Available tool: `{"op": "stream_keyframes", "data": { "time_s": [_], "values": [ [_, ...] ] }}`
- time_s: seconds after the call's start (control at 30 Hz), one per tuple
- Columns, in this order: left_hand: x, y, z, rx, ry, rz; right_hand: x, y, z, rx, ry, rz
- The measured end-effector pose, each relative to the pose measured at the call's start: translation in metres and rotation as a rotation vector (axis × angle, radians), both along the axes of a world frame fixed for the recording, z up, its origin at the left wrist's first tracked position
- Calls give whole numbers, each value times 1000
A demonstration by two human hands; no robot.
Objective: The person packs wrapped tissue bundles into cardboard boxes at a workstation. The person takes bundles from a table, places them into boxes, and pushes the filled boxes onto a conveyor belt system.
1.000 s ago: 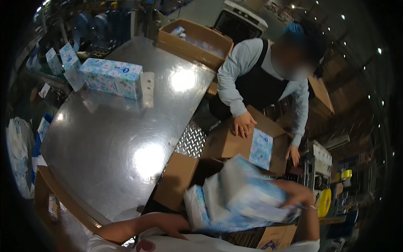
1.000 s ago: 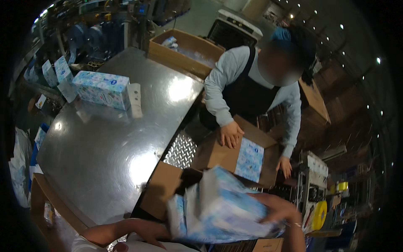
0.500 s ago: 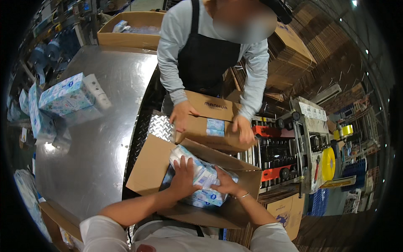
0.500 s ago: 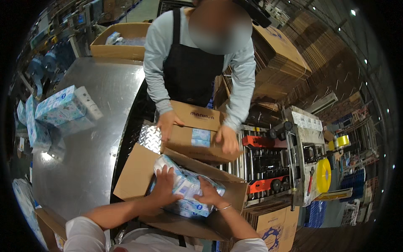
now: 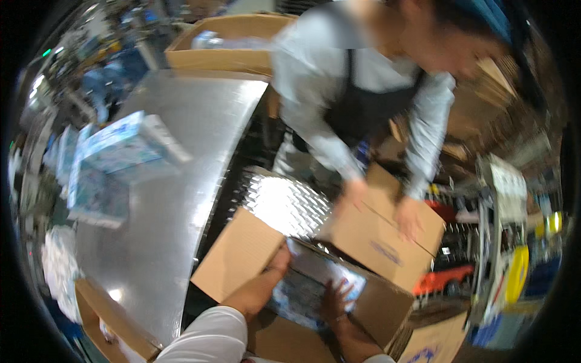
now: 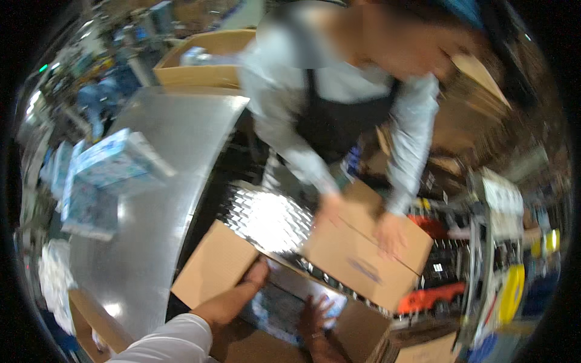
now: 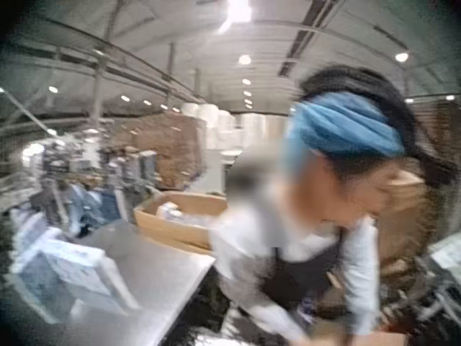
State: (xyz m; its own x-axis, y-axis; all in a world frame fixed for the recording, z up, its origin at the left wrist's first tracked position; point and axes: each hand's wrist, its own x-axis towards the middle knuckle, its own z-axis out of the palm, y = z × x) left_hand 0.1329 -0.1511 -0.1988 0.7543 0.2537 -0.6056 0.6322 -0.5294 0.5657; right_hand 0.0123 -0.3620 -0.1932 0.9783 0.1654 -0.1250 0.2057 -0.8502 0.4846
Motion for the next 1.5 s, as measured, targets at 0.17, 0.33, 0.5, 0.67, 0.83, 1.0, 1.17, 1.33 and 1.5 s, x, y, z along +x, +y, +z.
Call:
{"op": "stream_keyframes", "data": {
  "time_s": [0.17,0.33,0.5,0.67,0.83,1.0,1.17,1.33,1.5],
  "values": [
    [-25,18,-19,-65,72,-333,-1,-18,-45,98,241,24],
    [-44,118,55,-164,-71,-604,78,50,-69,220,964,367],
    [-77,284,209,-494,-494,-401,112,291,157,975,1127,433],
    [-67,511,267,1011,-553,404,177,467,250,1292,639,845],
    [-94,654,254,1013,-287,401,273,617,254,915,154,1162],
    [-86,647,253,895,-276,417,281,685,273,359,292,679],
    [-135,541,269,407,-271,398,238,672,261,591,545,616],
    [-216,432,220,-110,-719,611,147,569,252,948,1071,721],
    [-239,435,209,-813,-386,922,156,539,223,1080,1852,-20]
  ]
}}
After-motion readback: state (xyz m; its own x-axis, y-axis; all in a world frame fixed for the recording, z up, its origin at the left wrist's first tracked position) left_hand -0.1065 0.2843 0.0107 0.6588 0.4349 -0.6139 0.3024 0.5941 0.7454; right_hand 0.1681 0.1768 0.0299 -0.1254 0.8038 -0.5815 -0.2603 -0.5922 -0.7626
